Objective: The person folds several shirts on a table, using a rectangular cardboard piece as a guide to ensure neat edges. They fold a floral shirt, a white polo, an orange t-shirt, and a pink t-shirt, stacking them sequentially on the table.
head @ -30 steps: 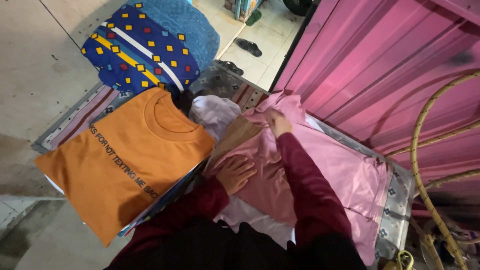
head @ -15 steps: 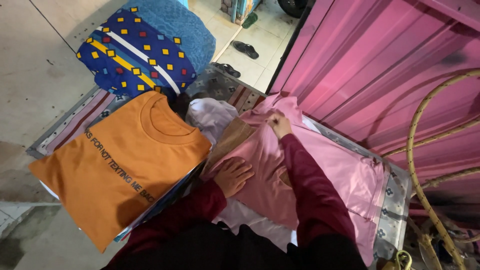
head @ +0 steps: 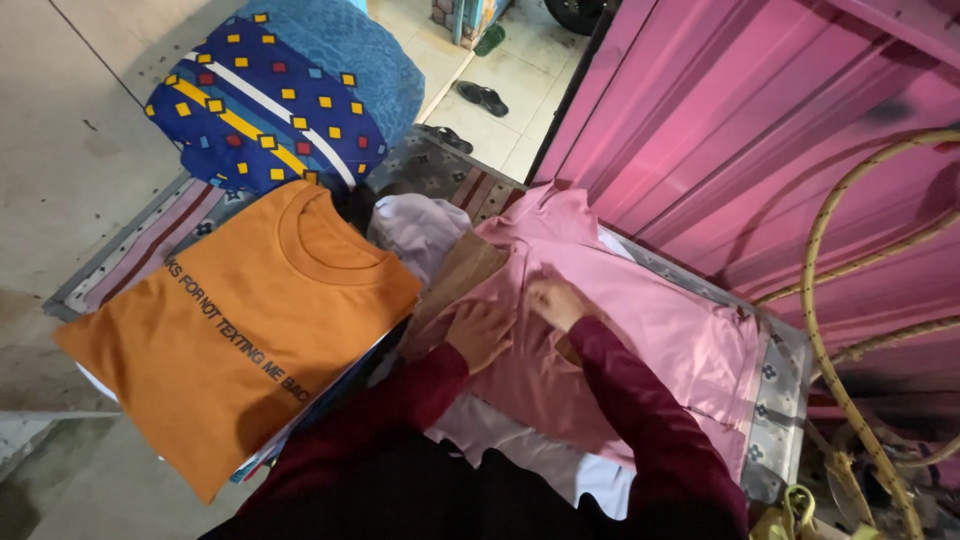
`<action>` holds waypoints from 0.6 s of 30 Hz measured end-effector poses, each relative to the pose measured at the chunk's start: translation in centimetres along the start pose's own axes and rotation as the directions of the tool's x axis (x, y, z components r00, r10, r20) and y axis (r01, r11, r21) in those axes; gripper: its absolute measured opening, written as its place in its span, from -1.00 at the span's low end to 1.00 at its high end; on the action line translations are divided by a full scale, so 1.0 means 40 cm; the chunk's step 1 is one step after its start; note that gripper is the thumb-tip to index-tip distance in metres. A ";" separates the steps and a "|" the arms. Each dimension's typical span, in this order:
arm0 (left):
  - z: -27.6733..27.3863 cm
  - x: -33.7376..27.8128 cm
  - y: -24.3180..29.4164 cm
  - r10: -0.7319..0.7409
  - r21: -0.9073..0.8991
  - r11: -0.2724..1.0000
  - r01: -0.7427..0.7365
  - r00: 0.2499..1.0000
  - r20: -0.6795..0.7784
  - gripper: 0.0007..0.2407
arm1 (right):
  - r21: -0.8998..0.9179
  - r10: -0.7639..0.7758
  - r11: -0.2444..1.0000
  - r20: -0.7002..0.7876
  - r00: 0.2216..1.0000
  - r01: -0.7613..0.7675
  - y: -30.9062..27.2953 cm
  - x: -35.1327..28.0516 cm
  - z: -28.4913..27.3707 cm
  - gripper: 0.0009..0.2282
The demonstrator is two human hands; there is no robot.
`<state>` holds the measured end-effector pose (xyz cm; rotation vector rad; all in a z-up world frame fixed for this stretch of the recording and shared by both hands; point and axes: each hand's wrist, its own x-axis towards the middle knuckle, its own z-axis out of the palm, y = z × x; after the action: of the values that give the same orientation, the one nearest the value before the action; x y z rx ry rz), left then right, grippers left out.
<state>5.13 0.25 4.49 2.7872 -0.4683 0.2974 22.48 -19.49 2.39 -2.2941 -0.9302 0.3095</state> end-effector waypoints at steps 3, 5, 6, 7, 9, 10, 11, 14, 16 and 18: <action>0.057 0.051 -0.039 -0.016 0.070 0.997 0.015 1.000 0.017 -0.64 | -0.006 0.024 1.000 -0.038 0.999 -0.025 0.076 -0.010 -0.019 -0.88; 0.087 0.070 -0.061 -0.017 0.106 0.994 0.016 1.000 0.003 -0.69 | 0.091 0.261 0.964 -0.114 0.959 -0.251 0.142 0.021 -0.052 -0.89; 0.089 0.074 -0.069 0.001 0.137 0.990 0.006 0.999 -0.048 -0.71 | -0.028 0.157 0.983 -0.388 0.908 -0.181 0.168 0.045 -0.077 -0.88; 0.091 0.079 -0.077 0.019 0.169 0.986 -0.002 0.995 -0.097 -0.73 | -0.161 0.011 0.977 -0.618 0.786 -0.140 0.194 0.069 -0.102 -0.87; 0.109 0.071 -0.086 0.029 0.158 0.987 -0.001 0.985 -0.172 -0.71 | -0.110 0.127 0.964 -0.614 0.779 -0.244 0.255 0.134 -0.129 -0.84; 0.118 0.067 -0.093 0.039 0.147 0.989 -0.003 0.969 -0.243 -0.69 | -0.057 0.246 0.935 -0.605 0.758 -0.349 0.285 0.169 -0.139 -0.80; 0.095 0.069 -0.090 0.037 0.150 0.989 0.000 0.969 -0.244 -0.69 | -0.057 0.243 0.937 -0.604 0.759 -0.345 0.296 0.197 -0.151 -0.80; 0.045 0.069 -0.081 0.013 0.105 0.994 0.018 0.958 -0.288 -0.60 | 0.136 0.543 0.834 -0.381 0.749 -0.535 0.393 0.274 -0.155 -0.73; 0.033 0.069 -0.078 -0.009 0.106 0.994 0.037 0.967 -0.255 -0.54 | 0.409 0.567 0.780 -0.142 0.811 -0.474 0.545 0.328 -0.123 -0.80; 0.030 0.072 -0.080 -0.016 0.101 0.994 0.044 0.966 -0.257 -0.54 | 0.479 0.594 0.735 -0.112 0.797 -0.481 0.422 0.307 -0.176 -0.83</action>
<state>9.09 1.91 3.27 2.7982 -0.3564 0.6842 43.53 -23.55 -2.69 -2.0669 -0.0127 0.4005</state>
